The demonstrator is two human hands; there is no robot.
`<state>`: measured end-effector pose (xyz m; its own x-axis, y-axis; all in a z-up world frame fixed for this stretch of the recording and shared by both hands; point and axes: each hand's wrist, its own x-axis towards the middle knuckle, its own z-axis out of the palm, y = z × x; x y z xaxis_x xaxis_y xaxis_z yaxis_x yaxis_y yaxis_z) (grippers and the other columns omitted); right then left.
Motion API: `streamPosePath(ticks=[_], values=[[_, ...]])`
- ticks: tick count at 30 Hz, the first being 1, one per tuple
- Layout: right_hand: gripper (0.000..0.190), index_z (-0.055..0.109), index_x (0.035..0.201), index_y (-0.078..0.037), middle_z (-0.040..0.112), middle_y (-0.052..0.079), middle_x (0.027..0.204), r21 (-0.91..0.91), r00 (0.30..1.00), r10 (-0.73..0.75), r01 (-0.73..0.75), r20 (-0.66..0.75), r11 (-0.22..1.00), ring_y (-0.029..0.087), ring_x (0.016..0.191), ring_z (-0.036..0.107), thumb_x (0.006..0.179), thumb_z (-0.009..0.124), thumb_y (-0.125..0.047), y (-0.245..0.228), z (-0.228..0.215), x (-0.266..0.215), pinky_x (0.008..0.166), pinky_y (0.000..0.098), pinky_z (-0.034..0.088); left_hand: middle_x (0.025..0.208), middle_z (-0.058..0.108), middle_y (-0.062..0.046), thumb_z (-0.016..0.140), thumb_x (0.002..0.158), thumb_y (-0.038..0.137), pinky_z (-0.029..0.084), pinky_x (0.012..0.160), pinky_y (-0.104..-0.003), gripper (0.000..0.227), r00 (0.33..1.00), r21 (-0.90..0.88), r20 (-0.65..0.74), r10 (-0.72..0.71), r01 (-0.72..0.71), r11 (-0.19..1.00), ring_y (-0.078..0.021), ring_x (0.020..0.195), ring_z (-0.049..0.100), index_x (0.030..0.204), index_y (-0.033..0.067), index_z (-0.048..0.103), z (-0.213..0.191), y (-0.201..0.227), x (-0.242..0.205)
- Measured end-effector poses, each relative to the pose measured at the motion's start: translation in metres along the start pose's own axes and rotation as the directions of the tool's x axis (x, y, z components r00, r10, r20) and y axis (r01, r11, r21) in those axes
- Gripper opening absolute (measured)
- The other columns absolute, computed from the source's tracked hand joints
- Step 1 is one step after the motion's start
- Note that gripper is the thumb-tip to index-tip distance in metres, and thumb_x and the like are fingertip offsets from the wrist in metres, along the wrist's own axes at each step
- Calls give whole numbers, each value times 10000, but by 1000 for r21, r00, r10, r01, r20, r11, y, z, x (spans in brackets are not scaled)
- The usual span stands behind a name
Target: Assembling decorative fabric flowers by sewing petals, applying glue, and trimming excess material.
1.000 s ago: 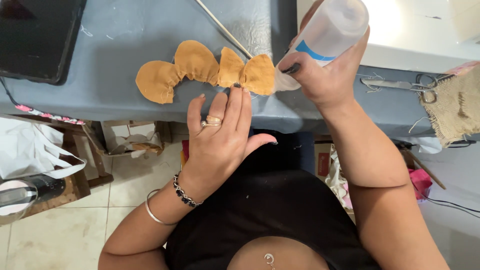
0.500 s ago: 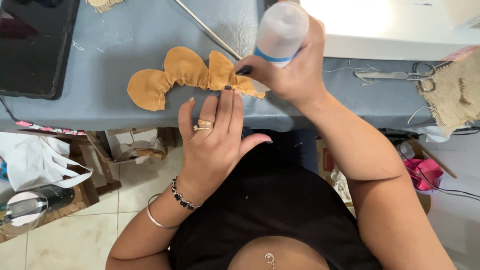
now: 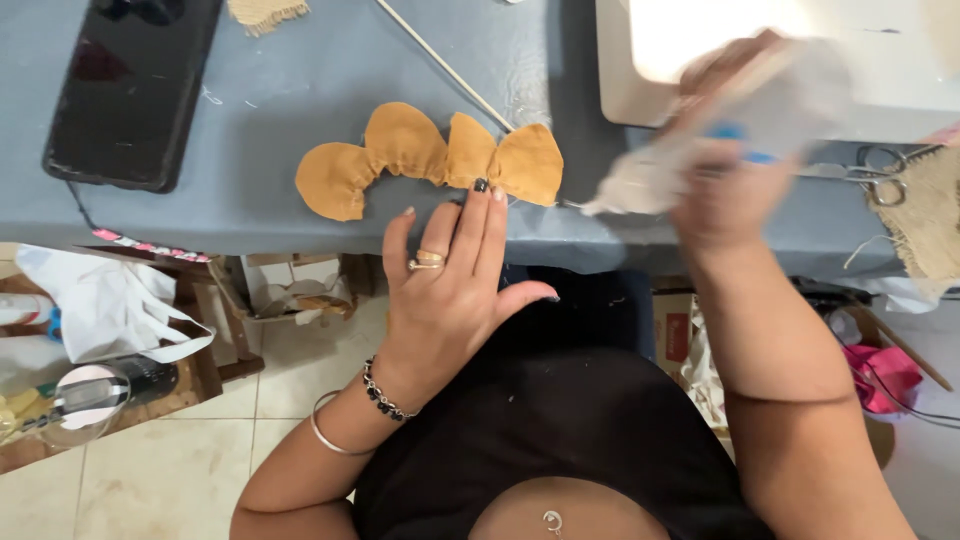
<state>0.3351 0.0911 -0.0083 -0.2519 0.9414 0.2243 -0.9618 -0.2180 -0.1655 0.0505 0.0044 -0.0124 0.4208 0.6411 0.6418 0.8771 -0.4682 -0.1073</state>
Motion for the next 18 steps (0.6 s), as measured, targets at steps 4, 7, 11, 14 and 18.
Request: streamPosePath(ticks=[4, 7, 11, 14, 18], values=[[567, 499, 1019, -127, 417, 16, 857, -778, 722, -298, 610, 625, -154, 155, 721, 428, 998, 603, -685, 18, 64, 11, 703, 355, 394, 1353, 674, -64, 399, 977, 846, 437, 1040, -458, 905, 1000, -12, -21, -7, 7, 1000, -196, 1139, 604, 1340, 77, 709, 2, 5, -4], [378, 518, 1159, -84, 525, 112, 1009, -657, 697, -205, 475, 687, -585, 225, 880, 528, 1091, 456, -450, -29, -32, -9, 843, 375, 445, 1350, 674, -58, 443, 959, 842, 425, 1042, -457, 887, 1000, -46, -17, -16, 15, 999, -202, 1167, 604, 1331, 85, 716, -1, 8, -5], [188, 583, 829, -22, 590, 110, 769, -950, 942, -143, 310, 305, 18, 179, 676, 555, 995, 672, -25, 74, 66, 38, 579, 302, 406, 1302, 663, -37, 458, 970, 815, 418, 1028, -456, 838, 998, -53, -48, -49, 47, 998, -212, 1109, 621, 1285, 91, 740, -12, 13, -2], [214, 662, 781, -19, 667, 63, 745, -875, 918, -124, 309, 377, -373, 170, 707, 645, 932, 761, -133, 84, 80, 44, 634, 297, 495, 1268, 626, -36, 481, 992, 799, 408, 1035, -469, 812, 999, -87, -47, 7, -11, 996, -233, 1152, 606, 1308, 95, 736, -14, 15, 5], [256, 655, 816, 7, 679, 101, 764, -845, 904, -96, 347, 417, -407, 207, 711, 675, 978, 779, -147, 83, 63, 49, 619, 321, 512, 1288, 686, -29, 393, 1009, 773, 422, 1025, -467, 805, 999, -117, -37, 24, -28, 993, -209, 1177, 609, 1282, 90, 721, 0, 18, 10]])
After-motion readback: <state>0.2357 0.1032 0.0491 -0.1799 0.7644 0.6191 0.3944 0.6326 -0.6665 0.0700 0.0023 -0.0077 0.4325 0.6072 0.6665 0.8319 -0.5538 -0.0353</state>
